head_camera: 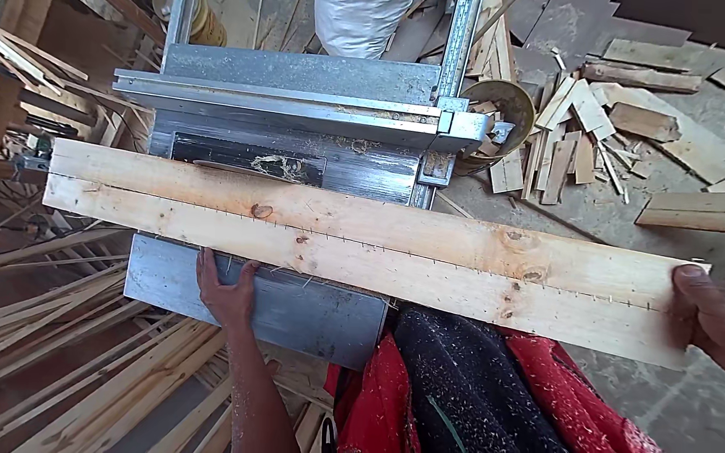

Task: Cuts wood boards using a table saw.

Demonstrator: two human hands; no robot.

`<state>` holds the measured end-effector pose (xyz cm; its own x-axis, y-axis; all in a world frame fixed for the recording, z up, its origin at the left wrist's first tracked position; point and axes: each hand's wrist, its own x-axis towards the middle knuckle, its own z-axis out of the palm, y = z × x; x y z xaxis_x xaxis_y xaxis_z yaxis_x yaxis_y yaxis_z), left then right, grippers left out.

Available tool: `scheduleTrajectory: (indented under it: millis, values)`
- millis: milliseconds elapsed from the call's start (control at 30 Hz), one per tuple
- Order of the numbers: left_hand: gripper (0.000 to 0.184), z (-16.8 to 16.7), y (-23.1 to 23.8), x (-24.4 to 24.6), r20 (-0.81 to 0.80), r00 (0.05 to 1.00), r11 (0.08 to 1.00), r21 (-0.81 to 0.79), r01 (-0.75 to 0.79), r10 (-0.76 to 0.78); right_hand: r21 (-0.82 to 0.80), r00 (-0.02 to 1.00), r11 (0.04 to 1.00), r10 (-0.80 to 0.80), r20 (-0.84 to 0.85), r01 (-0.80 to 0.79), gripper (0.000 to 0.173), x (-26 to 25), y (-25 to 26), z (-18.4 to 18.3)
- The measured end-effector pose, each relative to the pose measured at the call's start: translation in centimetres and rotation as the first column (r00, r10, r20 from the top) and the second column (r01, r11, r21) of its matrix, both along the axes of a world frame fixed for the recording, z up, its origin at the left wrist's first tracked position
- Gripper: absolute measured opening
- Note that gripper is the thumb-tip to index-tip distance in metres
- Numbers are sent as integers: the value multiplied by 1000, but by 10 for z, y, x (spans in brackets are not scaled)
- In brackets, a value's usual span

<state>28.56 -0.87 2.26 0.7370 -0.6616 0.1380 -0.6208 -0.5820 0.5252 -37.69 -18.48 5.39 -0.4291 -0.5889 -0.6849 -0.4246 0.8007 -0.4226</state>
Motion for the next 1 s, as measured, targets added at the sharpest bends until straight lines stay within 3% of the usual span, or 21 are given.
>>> scheduleTrajectory:
  millis: [467,1000]
  values:
    - [98,0,1,9,-17,1000,1000,-16,5,-5,4,1000,1000,20,-3,-20,70,3,0,-3]
    - [100,0,1,26,3,1000,1000,17,-18,18,21,999,999,30,22,-30,66,21,-4,-1]
